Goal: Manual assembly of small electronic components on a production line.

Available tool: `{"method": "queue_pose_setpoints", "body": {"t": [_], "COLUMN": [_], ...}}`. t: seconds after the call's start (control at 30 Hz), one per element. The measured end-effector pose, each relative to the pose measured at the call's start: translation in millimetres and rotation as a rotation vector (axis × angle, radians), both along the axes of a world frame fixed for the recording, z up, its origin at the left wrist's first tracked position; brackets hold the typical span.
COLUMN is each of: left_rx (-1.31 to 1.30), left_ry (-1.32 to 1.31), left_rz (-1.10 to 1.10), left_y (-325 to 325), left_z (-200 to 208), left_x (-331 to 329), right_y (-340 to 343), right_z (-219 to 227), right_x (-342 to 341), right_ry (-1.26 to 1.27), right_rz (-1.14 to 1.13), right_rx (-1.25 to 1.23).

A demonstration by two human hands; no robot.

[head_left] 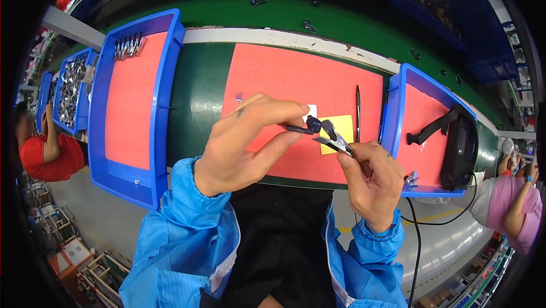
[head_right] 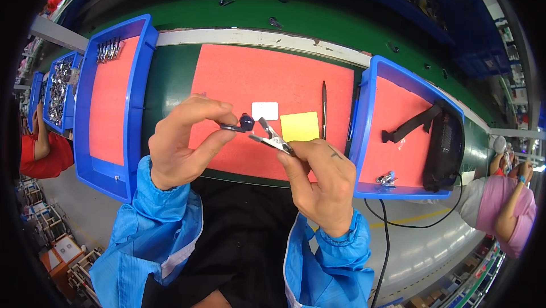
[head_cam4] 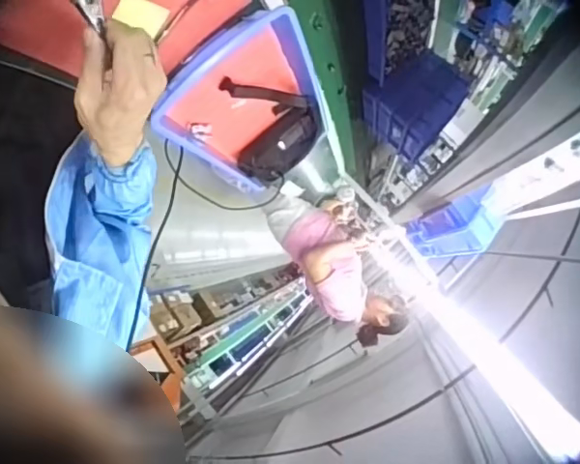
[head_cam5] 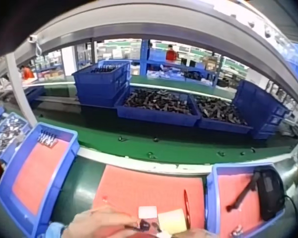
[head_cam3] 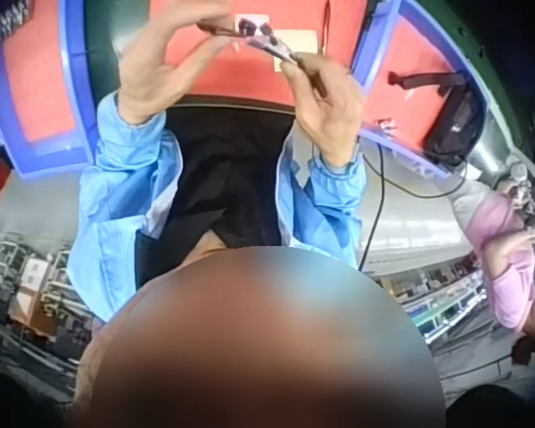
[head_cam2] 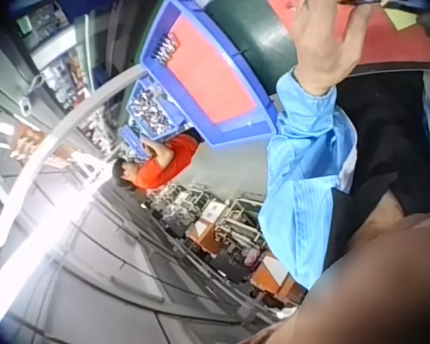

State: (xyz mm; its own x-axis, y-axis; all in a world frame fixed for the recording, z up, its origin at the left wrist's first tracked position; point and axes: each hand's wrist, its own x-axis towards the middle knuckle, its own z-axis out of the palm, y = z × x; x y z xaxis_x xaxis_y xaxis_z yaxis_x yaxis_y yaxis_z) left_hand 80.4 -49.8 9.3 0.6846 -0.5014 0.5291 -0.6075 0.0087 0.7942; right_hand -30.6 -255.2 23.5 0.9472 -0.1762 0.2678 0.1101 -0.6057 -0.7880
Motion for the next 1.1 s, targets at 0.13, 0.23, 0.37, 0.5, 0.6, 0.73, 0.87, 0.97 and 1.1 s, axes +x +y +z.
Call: {"method": "queue_pose_setpoints", "body": {"t": [0.13,0.23,0.37,0.5,0.6,0.73,0.87,0.97,1.1], "left_rx": [0.113,0.139,0.186,0.202,0.208,0.219,0.210,0.221,0.177], "left_ry": [-0.145,-0.146,-0.148,-0.149,-0.142,-0.119,-0.101,-0.119,-0.071], "left_rz": [-0.071,-0.100,-0.121,-0.139,-0.152,-0.168,-0.183,-0.170,-0.216], "left_y": [-1,1,0,-1,-1,-1,-5,-6,-11], "left_z": [8,8,11,11,10,10,11,15,-6], "left_x": [3,2,0,-1,0,1,-3,-10,-11], "right_y": [-3,-5,-9,-13,-16,-17,-11,-6,-13], "right_z": [-3,-4,-3,-4,-5,-3,5,-1,-4], "right_x": [6,6,6,5,4,5,11,19,20], "right_ry": [-0.081,-0.109,-0.104,-0.087,-0.070,-0.051,-0.022,-0.002,-0.014], "right_rz": [0.081,0.118,0.153,0.181,0.196,0.208,0.220,0.325,0.433], "right_rx": [-0.097,-0.142,-0.178,-0.219,-0.237,-0.258,-0.176,-0.209,-0.251]}}
